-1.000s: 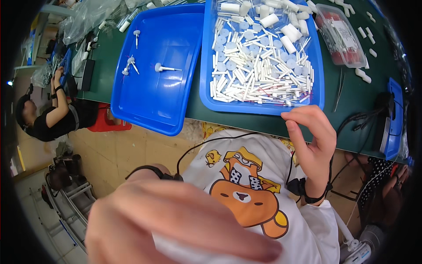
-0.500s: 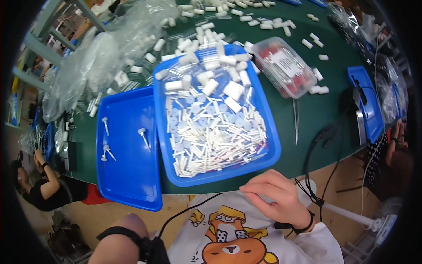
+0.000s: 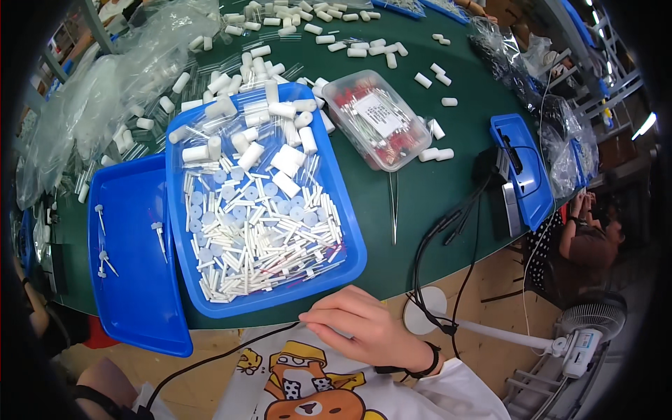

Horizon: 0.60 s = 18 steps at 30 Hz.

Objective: The recorder is assembling small plastic components, likely for a medical or laboratory device, by inserting a thin rod into a white plastic housing.

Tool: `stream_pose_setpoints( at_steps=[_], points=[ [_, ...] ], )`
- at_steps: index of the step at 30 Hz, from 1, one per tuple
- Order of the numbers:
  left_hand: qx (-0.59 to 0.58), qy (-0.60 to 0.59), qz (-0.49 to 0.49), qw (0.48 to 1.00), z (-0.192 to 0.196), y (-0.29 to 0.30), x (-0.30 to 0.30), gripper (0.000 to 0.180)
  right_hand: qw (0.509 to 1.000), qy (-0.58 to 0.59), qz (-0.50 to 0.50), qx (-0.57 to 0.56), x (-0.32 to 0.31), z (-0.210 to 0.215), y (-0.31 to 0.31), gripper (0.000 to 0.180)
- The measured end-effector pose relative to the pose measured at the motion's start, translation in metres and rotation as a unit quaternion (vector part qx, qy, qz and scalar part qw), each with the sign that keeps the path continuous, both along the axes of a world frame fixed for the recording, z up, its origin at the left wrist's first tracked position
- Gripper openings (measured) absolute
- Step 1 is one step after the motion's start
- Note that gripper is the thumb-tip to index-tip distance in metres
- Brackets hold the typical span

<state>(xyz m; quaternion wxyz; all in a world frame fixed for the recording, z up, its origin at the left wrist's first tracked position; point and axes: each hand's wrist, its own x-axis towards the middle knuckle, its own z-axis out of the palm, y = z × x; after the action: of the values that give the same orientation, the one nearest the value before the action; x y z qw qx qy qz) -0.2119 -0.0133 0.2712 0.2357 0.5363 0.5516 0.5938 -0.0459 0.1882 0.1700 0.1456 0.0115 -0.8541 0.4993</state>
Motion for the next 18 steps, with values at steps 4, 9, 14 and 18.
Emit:
stream_pose_setpoints(
  at_steps=[4, 9, 14, 18],
  points=[
    [0.004, 0.002, -0.01, 1.0, 0.0, 0.001, -0.004, 0.03, 1.0, -0.014, -0.01, 0.011, -0.003, -0.005, 0.002, 0.018],
    [0.003, 0.005, -0.012, 1.0, 0.0, -0.002, -0.009, 0.03, 1.0, -0.016, -0.018, 0.02, -0.007, -0.005, 0.001, 0.018],
    [0.002, 0.014, 0.016, 1.0, 0.006, -0.017, -0.004, 0.029, 0.998, -0.03, -0.022, 0.045, -0.012, 0.002, 0.002, 0.017],
    [0.014, 0.012, -0.003, 1.0, 0.001, -0.015, -0.012, 0.029, 0.979, -0.014, -0.094, 0.178, -0.02, -0.009, 0.014, 0.018]
  ],
)
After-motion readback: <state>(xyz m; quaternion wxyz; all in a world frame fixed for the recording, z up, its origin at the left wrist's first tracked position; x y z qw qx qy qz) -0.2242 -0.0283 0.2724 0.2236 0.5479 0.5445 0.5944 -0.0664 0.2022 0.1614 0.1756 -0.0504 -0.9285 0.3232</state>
